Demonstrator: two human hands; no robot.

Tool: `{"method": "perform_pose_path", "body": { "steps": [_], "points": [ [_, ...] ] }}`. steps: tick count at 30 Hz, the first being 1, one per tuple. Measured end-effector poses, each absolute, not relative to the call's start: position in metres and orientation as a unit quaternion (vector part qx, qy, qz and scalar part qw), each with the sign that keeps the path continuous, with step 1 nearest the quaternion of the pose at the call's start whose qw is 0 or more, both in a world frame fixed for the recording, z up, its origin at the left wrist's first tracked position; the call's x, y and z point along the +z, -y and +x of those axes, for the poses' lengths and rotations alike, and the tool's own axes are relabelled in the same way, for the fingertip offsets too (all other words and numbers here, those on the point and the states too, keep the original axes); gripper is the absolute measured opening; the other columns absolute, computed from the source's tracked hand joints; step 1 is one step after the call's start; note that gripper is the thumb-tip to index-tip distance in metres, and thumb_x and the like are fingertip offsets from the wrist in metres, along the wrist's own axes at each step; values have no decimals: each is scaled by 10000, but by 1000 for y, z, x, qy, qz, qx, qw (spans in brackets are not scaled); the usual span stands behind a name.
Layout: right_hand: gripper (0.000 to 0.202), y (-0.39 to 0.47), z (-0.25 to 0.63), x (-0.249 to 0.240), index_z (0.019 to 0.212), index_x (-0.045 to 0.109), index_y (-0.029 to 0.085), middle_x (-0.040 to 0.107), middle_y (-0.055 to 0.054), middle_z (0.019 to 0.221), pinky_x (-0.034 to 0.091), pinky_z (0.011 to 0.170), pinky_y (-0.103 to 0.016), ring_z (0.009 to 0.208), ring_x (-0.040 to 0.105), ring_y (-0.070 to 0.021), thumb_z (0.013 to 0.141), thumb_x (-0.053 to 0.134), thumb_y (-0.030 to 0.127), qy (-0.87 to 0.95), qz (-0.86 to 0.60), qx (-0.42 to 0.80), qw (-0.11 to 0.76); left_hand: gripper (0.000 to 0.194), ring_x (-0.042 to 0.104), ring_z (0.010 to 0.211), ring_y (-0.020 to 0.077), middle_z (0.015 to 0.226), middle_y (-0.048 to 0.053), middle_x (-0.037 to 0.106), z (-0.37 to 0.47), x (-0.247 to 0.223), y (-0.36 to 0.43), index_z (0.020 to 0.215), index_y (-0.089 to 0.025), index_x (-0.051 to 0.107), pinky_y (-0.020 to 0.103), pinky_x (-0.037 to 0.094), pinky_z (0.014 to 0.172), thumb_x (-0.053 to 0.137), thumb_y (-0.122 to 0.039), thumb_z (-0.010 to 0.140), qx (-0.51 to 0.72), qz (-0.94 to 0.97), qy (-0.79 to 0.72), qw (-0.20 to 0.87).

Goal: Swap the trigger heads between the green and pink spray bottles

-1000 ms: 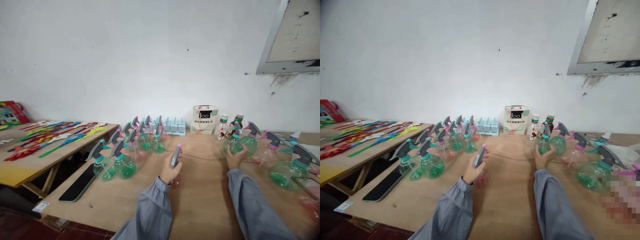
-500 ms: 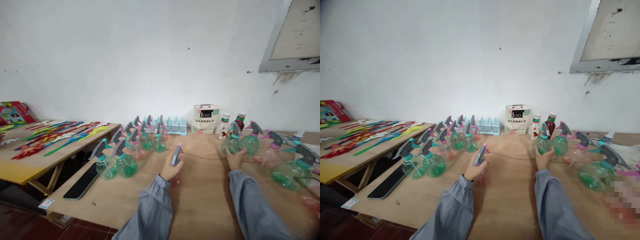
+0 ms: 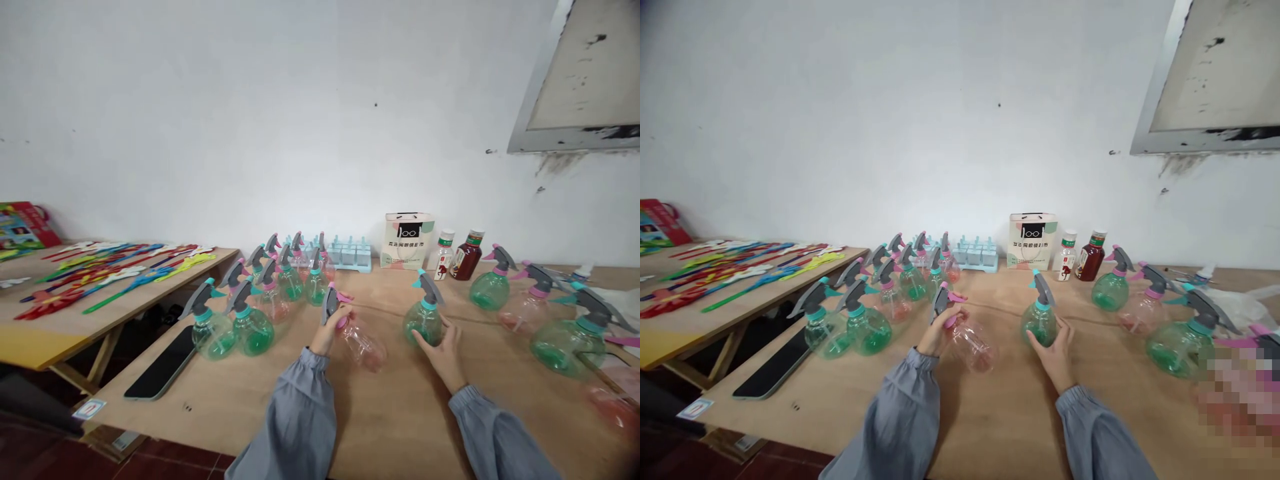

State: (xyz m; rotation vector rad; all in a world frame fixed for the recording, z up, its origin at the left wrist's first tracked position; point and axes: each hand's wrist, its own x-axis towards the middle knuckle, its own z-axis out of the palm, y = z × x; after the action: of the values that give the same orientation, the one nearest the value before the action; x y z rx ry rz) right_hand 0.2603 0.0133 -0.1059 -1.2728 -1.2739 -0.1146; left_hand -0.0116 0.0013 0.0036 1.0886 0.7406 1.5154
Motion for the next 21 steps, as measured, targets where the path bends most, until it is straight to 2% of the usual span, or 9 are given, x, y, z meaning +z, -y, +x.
{"method": "perform_pose_path", "body": {
  "steps": [2, 6, 10, 12, 15, 18, 21],
  "points": [
    [800, -12, 253, -107, 1264, 447, 156, 503, -178, 1228, 441, 1015, -554, 1188, 509, -330, 703, 701, 665, 566, -532, -17, 629, 425, 644, 726, 126, 932, 33, 695, -12, 5, -1, 921, -192, 625, 251, 503, 677, 782, -403, 587, 642, 420, -307, 564],
    [886, -13, 246, -109, 1343, 352, 178, 488, -197, 1313, 486, 984, -554, 1160, 568, -322, 682, 755, 610, 570, -520, 73, 632, 375, 691, 907, 193, 981, 64, 723, -13, 7, 0, 891, -191, 621, 279, 530, 748, 764, -374, 597, 627, 421, -314, 576],
    [901, -11, 245, -108, 1350, 350, 187, 490, -198, 1329, 493, 988, -547, 1170, 571, -324, 670, 772, 601, 571, -509, 93, 637, 298, 692, 1025, 256, 993, 78, 739, -12, 8, 2, 848, -187, 631, 300, 543, 749, 686, -302, 578, 614, 461, -281, 576],
    [887, -10, 245, -107, 1343, 361, 183, 505, -200, 1311, 506, 972, -538, 1147, 585, -321, 673, 775, 590, 573, -507, 100, 636, 277, 703, 971, 260, 941, 78, 742, -10, 8, 4, 808, -183, 628, 286, 536, 674, 639, -275, 547, 609, 468, -264, 583],
    [887, -11, 247, -108, 1349, 355, 190, 508, -197, 1314, 503, 977, -546, 1146, 589, -321, 672, 785, 570, 573, -505, 118, 634, 226, 692, 755, 210, 772, 47, 713, -9, 8, 6, 729, -181, 602, 231, 451, 500, 580, -263, 520, 603, 445, -282, 599],
    [893, -12, 248, -111, 1359, 346, 210, 513, -179, 1320, 479, 1006, -570, 1159, 584, -319, 669, 793, 560, 568, -505, 134, 635, 158, 630, 610, 166, 609, 17, 633, -11, 8, 6, 638, -172, 567, 210, 396, 453, 552, -248, 500, 602, 425, -294, 609],
    [892, -14, 249, -113, 1361, 350, 213, 510, -175, 1333, 449, 1040, -579, 1187, 569, -320, 667, 801, 546, 570, -501, 134, 637, 185, 610, 604, 162, 655, 41, 656, -11, 8, 7, 660, -167, 602, 203, 349, 422, 568, -246, 496, 569, 443, -288, 630]
  ]
}}
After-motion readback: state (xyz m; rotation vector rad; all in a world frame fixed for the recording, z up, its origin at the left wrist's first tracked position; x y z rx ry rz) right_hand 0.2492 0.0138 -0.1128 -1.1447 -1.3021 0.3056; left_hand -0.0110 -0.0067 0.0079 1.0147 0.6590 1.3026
